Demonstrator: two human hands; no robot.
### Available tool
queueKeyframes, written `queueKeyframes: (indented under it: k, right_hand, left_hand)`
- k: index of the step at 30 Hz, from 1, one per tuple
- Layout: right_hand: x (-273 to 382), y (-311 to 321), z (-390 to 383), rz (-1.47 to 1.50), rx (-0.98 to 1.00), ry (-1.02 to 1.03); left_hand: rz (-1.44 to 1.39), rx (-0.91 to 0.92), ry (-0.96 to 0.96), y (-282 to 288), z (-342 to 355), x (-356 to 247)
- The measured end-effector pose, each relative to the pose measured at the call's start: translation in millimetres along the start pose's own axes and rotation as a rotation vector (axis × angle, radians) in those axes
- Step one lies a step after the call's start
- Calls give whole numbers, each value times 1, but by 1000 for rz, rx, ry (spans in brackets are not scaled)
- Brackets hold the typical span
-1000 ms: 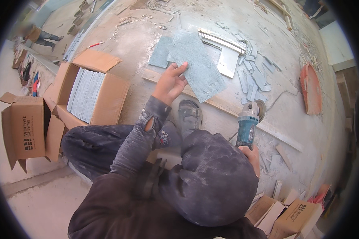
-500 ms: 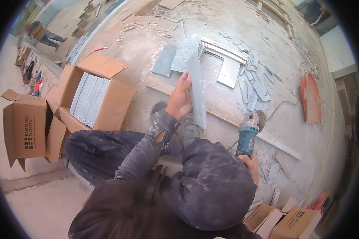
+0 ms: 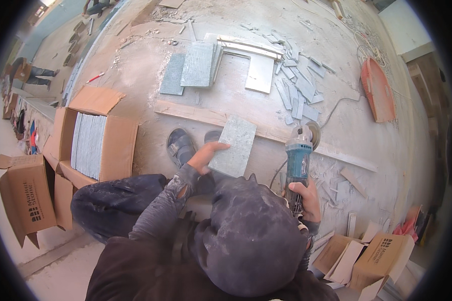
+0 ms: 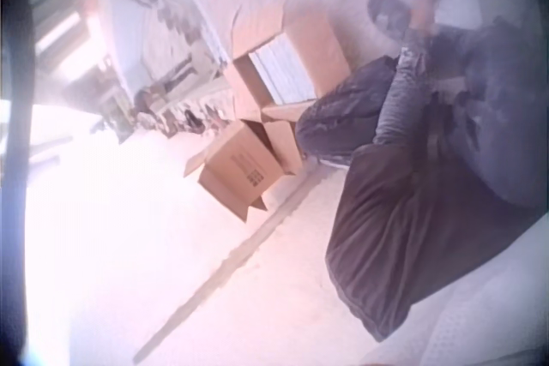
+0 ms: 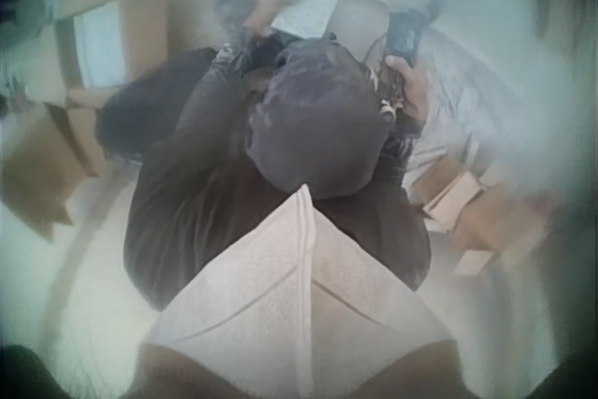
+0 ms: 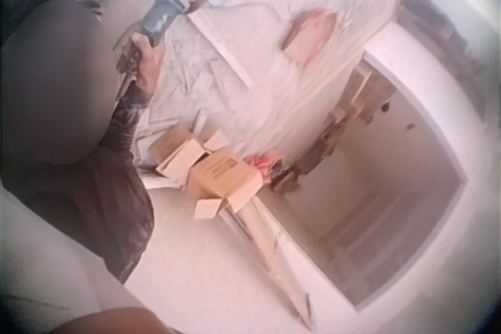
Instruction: The person uses a handheld power grinder to cut edges and shape several rectangular green tiles while sitting on a concrete floor near a construction site.
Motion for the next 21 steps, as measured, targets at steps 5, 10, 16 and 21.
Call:
queueKeyframes:
  k: [5, 10, 16, 21]
  right_hand:
    - [-3, 10, 4, 52, 2, -41]
    - [-2, 17, 10, 59, -22, -52]
    - [-2, 20, 13, 43, -50, -49]
    - [-5, 23, 14, 52, -57, -40]
  left_hand:
    - [304, -161, 7, 17, 36, -10]
    - [452, -200, -147, 12, 102, -31]
    - [372, -228, -104, 22, 154, -27]
    - [392, -250, -61, 20, 171, -26]
Point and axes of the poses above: each hand's wrist, its own z-axis towards the middle knuckle, its own y-axis out of the back of the hand, x = y × z, the point moved 5 cm from there along z, towards the middle knuckle, and after that the axes turned 7 degrees about x, right-handed, at the moved point
